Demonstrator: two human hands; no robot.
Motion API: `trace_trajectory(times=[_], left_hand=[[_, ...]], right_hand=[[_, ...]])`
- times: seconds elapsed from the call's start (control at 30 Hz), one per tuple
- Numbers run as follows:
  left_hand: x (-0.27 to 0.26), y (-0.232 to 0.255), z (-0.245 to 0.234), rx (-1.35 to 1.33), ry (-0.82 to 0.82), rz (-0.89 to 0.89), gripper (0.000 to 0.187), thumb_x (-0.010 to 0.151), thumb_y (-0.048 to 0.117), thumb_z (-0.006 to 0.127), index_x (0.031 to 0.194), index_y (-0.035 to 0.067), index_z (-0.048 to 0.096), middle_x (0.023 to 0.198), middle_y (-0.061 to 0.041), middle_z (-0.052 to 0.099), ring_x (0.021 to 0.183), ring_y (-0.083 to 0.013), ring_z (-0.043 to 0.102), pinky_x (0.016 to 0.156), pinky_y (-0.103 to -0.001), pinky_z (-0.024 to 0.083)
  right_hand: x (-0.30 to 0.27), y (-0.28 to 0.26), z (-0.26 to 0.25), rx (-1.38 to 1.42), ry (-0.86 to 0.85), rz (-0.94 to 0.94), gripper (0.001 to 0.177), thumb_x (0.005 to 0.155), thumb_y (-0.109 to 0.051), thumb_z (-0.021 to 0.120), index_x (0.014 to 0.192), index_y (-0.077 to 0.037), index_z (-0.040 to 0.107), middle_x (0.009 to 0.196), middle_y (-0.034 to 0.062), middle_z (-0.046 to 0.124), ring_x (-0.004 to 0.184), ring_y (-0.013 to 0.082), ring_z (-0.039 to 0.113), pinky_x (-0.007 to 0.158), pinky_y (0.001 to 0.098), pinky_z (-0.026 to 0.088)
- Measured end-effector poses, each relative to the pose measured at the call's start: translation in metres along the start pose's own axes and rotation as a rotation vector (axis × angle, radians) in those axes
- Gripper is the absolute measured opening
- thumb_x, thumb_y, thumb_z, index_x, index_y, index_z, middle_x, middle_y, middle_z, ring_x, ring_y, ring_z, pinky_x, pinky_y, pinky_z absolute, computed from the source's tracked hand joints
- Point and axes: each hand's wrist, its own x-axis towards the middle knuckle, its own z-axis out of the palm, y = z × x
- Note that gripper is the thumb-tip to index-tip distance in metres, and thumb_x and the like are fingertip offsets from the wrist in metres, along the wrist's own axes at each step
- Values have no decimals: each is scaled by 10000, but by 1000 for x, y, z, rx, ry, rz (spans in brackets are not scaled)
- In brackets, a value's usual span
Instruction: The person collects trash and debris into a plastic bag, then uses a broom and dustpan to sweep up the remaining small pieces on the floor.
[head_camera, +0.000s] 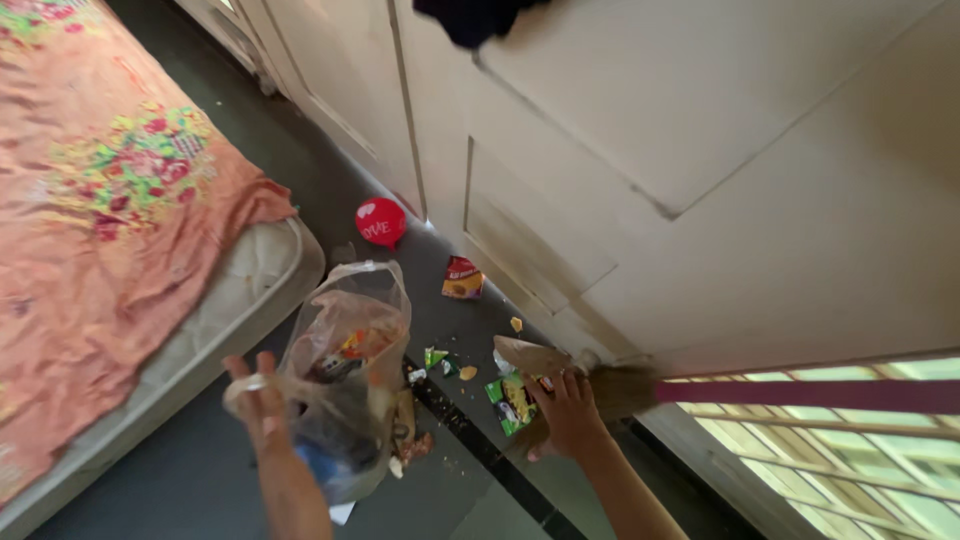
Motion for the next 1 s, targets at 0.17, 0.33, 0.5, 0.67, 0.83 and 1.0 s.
trace_trajectory(times=[0.17, 0.33, 0.5, 0.67, 0.83, 1.0], left_hand=[[-9, -49, 6, 113, 139, 39, 774, 1070, 532, 316, 1701, 146, 86, 1776, -79, 134, 1652, -262, 173, 1334, -461, 106], [-11, -114, 2, 105, 32, 353, 763, 1100, 468, 379, 1694, 78, 100, 1787, -25, 59, 1691, -250, 104, 1439, -477, 107], [-17, -157, -3, 239, 121, 350, 728, 1102, 465, 260, 1695, 51, 178, 1750, -32, 44, 1672, -237, 31, 1380, -430, 29], [-13, -184, -18, 125, 55, 357, 658, 1166, 465, 256, 1660, 40, 171, 1766, -71, 80, 1655, -245, 35, 1398, -439, 18], [-6, -196, -36, 162, 76, 366, 664, 1185, 463, 249, 1664, 6, 205, 1765, -75, 52, 1673, -226, 13, 1395, -419, 0], [7, -199, -51, 84, 54, 392, 670, 1177, 444, 231, 1676, -3, 215, 1783, -51, 67, 1645, -215, 45, 1390, -399, 54]], right_hand=[[67, 9, 71, -60, -67, 54, 1462, 537, -694, 916, 1644, -340, 27, 1602, 198, 254, 1506, 454, 221, 1194, 652, 227], [149, 28, 143, -8, -130, 98, 1459, 526, -618, 973, 1621, -408, 31, 1670, 220, 109, 1529, 477, 111, 1236, 640, 108], [205, 53, 219, -147, 15, 158, 1397, 537, -588, 964, 1602, -374, 87, 1670, 250, 72, 1541, 520, 94, 1234, 662, 94], [225, 28, 245, 420, 83, 153, 1546, 424, -588, 944, 1599, -411, -46, 1679, 312, -102, 1455, 631, 115, 1159, 648, 279], [230, -46, 208, 401, -179, 192, 1495, 529, -822, 814, 1604, -474, -166, 1681, 281, -156, 1492, 640, -7, 1148, 738, 223], [221, -121, 197, 338, -103, -46, 1528, 514, -767, 867, 1614, -423, -137, 1695, 235, -200, 1490, 590, 76, 1164, 757, 168]])
